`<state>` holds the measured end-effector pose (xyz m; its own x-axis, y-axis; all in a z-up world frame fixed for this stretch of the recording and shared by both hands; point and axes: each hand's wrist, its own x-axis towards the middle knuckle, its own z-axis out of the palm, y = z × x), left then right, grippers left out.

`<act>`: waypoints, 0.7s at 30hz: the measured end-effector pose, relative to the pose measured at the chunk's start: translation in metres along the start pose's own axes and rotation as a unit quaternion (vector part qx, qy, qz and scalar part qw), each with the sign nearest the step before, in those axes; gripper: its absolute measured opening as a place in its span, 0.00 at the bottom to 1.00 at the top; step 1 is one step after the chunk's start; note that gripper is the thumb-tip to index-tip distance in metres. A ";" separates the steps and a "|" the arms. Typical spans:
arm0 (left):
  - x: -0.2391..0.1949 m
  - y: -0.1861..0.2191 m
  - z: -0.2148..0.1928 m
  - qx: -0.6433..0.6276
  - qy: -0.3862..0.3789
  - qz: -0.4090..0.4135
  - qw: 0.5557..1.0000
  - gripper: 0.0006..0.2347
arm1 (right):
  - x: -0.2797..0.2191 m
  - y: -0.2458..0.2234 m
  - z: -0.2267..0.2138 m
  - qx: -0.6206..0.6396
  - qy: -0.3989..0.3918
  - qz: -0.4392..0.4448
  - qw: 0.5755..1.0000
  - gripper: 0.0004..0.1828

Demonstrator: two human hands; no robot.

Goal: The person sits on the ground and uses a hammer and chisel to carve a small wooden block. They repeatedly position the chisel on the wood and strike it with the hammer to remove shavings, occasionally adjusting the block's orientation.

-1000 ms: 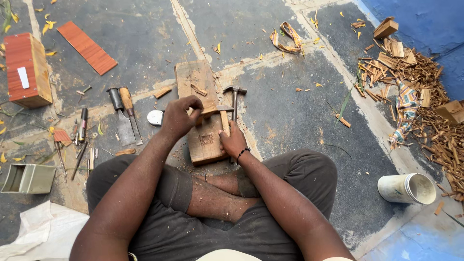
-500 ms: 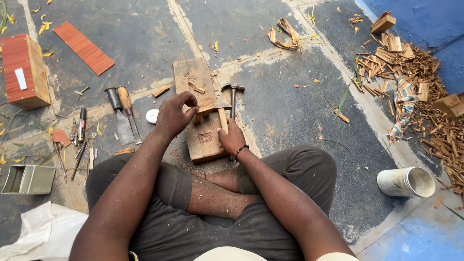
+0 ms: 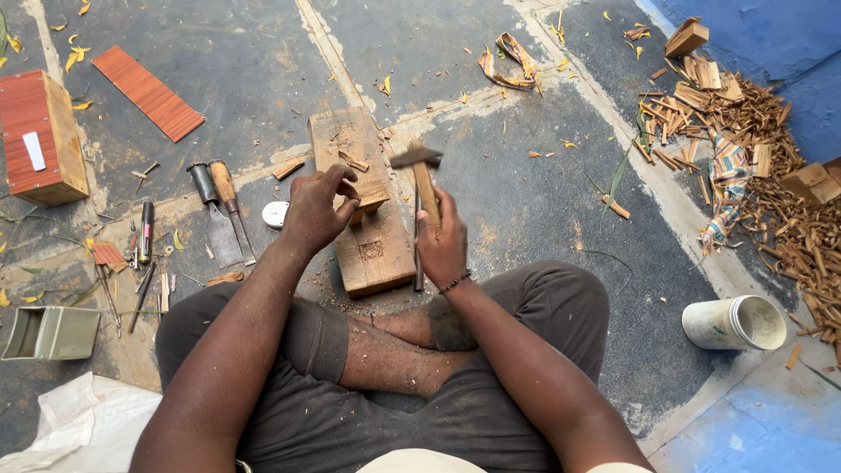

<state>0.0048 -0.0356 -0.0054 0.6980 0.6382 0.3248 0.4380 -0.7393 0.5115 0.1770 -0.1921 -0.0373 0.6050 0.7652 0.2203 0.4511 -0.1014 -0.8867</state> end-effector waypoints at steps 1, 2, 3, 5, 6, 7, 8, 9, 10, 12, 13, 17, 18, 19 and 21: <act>0.003 -0.001 0.000 -0.005 -0.009 -0.008 1.000 0.18 | -0.003 -0.007 -0.013 -0.033 0.029 -0.129 0.991 0.23; 0.002 -0.002 0.001 -0.010 -0.019 -0.019 1.000 0.20 | -0.006 -0.012 -0.020 -0.065 0.050 -0.255 0.963 0.24; 0.000 -0.002 0.002 -0.002 -0.016 -0.011 1.000 0.20 | -0.009 -0.015 -0.020 -0.092 0.020 -0.219 0.971 0.25; 0.002 -0.003 0.001 0.019 -0.010 0.012 1.000 0.20 | -0.010 -0.016 -0.016 -0.141 -0.034 -0.149 0.978 0.26; 0.002 -0.003 0.000 0.025 -0.006 0.021 0.999 0.20 | -0.012 -0.015 -0.013 -0.159 -0.054 -0.163 0.972 0.27; 0.002 -0.003 0.000 0.031 -0.002 0.031 0.999 0.20 | -0.014 -0.013 -0.011 -0.175 -0.074 -0.176 0.966 0.28; 0.000 -0.004 0.000 0.037 0.001 0.039 0.999 0.20 | -0.017 -0.012 -0.009 -0.192 -0.094 -0.188 0.958 0.28; -0.001 -0.004 0.001 0.027 -0.005 0.033 0.999 0.20 | -0.020 -0.011 -0.008 -0.202 -0.088 -0.208 0.953 0.29; 0.000 -0.005 0.002 0.018 -0.010 0.029 0.999 0.21 | -0.022 -0.012 -0.008 -0.211 -0.080 -0.228 0.947 0.29; 0.000 -0.008 0.002 0.013 -0.015 0.024 1.000 0.21 | -0.023 -0.017 -0.009 -0.201 -0.061 -0.254 0.944 0.30; 0.000 -0.009 0.002 0.017 -0.015 0.023 0.999 0.21 | -0.023 -0.019 -0.011 -0.181 -0.050 -0.258 0.948 0.31; 0.000 -0.014 0.004 0.018 -0.011 0.031 0.999 0.20 | -0.020 -0.020 -0.008 -0.200 -0.061 -0.252 0.945 0.32; 0.000 -0.014 0.005 0.013 -0.011 0.030 0.999 0.20 | -0.021 -0.019 -0.007 -0.208 -0.066 -0.251 0.943 0.32; 0.000 -0.013 0.005 0.007 -0.010 0.029 0.999 0.20 | -0.023 -0.018 -0.007 -0.216 -0.072 -0.250 0.941 0.32; 0.002 -0.012 0.003 0.013 -0.007 0.030 0.999 0.20 | -0.020 -0.016 -0.006 -0.206 -0.071 -0.244 0.945 0.31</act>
<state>0.0025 -0.0264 -0.0127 0.7308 0.5902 0.3430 0.4096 -0.7811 0.4713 0.1615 -0.2091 -0.0251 0.1780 0.8591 0.4799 0.8890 0.0687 -0.4527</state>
